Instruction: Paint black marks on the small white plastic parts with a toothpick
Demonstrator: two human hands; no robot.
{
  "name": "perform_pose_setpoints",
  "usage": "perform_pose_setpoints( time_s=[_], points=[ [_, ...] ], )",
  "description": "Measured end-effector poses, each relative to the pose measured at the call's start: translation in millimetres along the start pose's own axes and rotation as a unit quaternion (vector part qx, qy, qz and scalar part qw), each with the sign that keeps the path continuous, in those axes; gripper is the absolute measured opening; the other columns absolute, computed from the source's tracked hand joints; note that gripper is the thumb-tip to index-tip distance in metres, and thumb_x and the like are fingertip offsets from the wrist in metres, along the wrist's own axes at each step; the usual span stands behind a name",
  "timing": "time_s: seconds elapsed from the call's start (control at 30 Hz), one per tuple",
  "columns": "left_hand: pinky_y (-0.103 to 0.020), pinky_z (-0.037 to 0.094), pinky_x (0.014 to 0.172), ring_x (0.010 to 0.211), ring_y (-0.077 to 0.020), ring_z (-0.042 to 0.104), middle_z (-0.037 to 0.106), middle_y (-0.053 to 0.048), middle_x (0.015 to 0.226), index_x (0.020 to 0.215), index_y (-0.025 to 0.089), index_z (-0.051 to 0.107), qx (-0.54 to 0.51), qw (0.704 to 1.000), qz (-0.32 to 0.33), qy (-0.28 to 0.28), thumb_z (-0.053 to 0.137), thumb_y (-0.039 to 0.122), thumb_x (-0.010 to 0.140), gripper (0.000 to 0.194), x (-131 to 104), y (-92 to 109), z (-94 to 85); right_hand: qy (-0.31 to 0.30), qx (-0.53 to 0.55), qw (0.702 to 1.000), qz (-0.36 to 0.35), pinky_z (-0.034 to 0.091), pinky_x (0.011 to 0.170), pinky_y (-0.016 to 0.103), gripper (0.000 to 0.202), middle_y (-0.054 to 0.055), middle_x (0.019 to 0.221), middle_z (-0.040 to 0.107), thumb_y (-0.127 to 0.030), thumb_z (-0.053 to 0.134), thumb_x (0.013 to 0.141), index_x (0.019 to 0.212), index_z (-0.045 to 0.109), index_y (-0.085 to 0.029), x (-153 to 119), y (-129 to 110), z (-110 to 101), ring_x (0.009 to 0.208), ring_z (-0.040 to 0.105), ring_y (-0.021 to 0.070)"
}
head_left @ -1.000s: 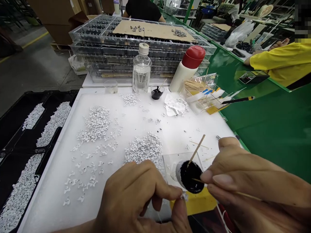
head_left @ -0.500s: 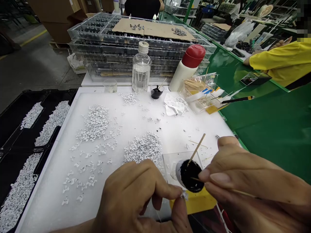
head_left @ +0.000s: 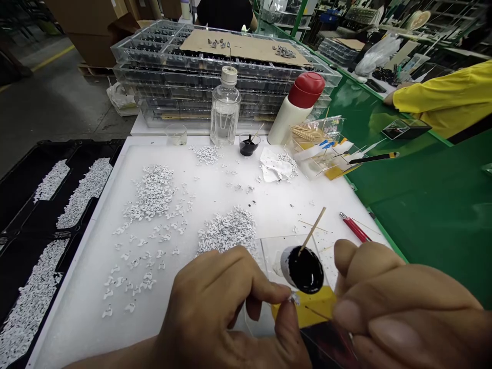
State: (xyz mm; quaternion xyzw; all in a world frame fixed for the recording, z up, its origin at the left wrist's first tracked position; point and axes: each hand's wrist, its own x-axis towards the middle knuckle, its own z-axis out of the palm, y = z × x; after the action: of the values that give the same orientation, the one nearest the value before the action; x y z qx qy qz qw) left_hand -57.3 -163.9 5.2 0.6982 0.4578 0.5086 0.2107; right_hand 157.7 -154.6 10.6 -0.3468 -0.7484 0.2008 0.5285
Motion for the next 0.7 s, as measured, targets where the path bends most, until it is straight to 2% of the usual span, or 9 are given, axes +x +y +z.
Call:
perform_pose_setpoints(
  time_s=[0.13, 0.23, 0.43, 0.5, 0.6, 0.7],
  points=[
    [-0.019, 0.035, 0.039, 0.047, -0.0077, 0.05, 0.054, 0.007, 0.058, 0.079, 0.021, 0.058, -0.005, 1.0, 0.002, 0.005, 0.065, 0.007, 0.078, 0.017, -1.3, -0.1, 0.5, -0.032, 0.054, 0.996, -0.062, 0.066, 0.067, 0.027, 0.056, -0.002, 0.095, 0.081, -0.003, 0.087, 0.076, 0.121, 0.077, -0.034, 19.0, -6.6, 8.3, 0.066, 0.073, 0.0117],
    [-0.019, 0.035, 0.039, 0.048, -0.008, 0.05, 0.054, 0.007, 0.058, 0.078, 0.021, 0.057, -0.009, 1.0, -0.005, 0.003, 0.065, 0.005, 0.077, 0.018, -2.2, -1.0, 0.5, -0.043, 0.067, 0.995, -0.064, 0.066, 0.064, 0.023, 0.064, -0.003, 0.102, 0.082, 0.005, 0.085, 0.074, 0.125, 0.076, -0.034, 24.9, -9.7, 10.7, 0.067, 0.075, 0.0105],
    [-0.018, 0.035, 0.039, 0.048, -0.0078, 0.051, 0.054, 0.007, 0.058, 0.078, 0.021, 0.058, -0.008, 1.0, 0.003, 0.009, 0.065, 0.005, 0.076, 0.018, 2.5, -2.6, 4.2, -0.048, 0.041, 0.997, -0.042, 0.068, 0.062, 0.028, 0.054, -0.001, 0.096, 0.082, -0.005, 0.086, 0.078, 0.126, 0.077, -0.027, 20.7, -5.5, 7.1, 0.062, 0.073, 0.0127],
    [-0.018, 0.035, 0.038, 0.048, -0.0079, 0.051, 0.054, 0.007, 0.058, 0.078, 0.021, 0.058, -0.005, 1.0, 0.012, 0.016, 0.065, 0.006, 0.076, 0.017, 3.0, -3.2, 4.5, -0.057, 0.032, 0.997, -0.028, 0.067, 0.059, 0.03, 0.047, -0.001, 0.091, 0.081, -0.01, 0.087, 0.08, 0.123, 0.078, -0.028, 17.6, -4.4, 6.4, 0.059, 0.071, 0.0134],
    [-0.018, 0.033, 0.037, 0.046, -0.0076, 0.049, 0.053, 0.007, 0.056, 0.077, 0.021, 0.058, -0.006, 1.0, 0.021, 0.019, 0.065, 0.007, 0.076, 0.016, 1.8, -3.3, 4.1, -0.031, 0.005, 0.999, 0.008, 0.065, 0.056, 0.035, 0.035, 0.003, 0.09, 0.081, -0.021, 0.09, 0.08, 0.111, 0.08, -0.034, 10.3, -7.8, 9.2, 0.063, 0.073, 0.0188],
    [-0.018, 0.034, 0.036, 0.046, -0.0084, 0.052, 0.055, 0.007, 0.056, 0.077, 0.022, 0.058, -0.001, 1.0, 0.001, 0.007, 0.067, 0.007, 0.077, 0.017, 1.6, -1.9, 4.2, 0.009, -0.006, 0.999, 0.033, 0.064, 0.058, 0.039, 0.03, 0.006, 0.096, 0.08, -0.031, 0.094, 0.075, 0.101, 0.08, -0.035, 1.7, -14.4, 16.0, 0.074, 0.075, 0.0241]
  ],
)
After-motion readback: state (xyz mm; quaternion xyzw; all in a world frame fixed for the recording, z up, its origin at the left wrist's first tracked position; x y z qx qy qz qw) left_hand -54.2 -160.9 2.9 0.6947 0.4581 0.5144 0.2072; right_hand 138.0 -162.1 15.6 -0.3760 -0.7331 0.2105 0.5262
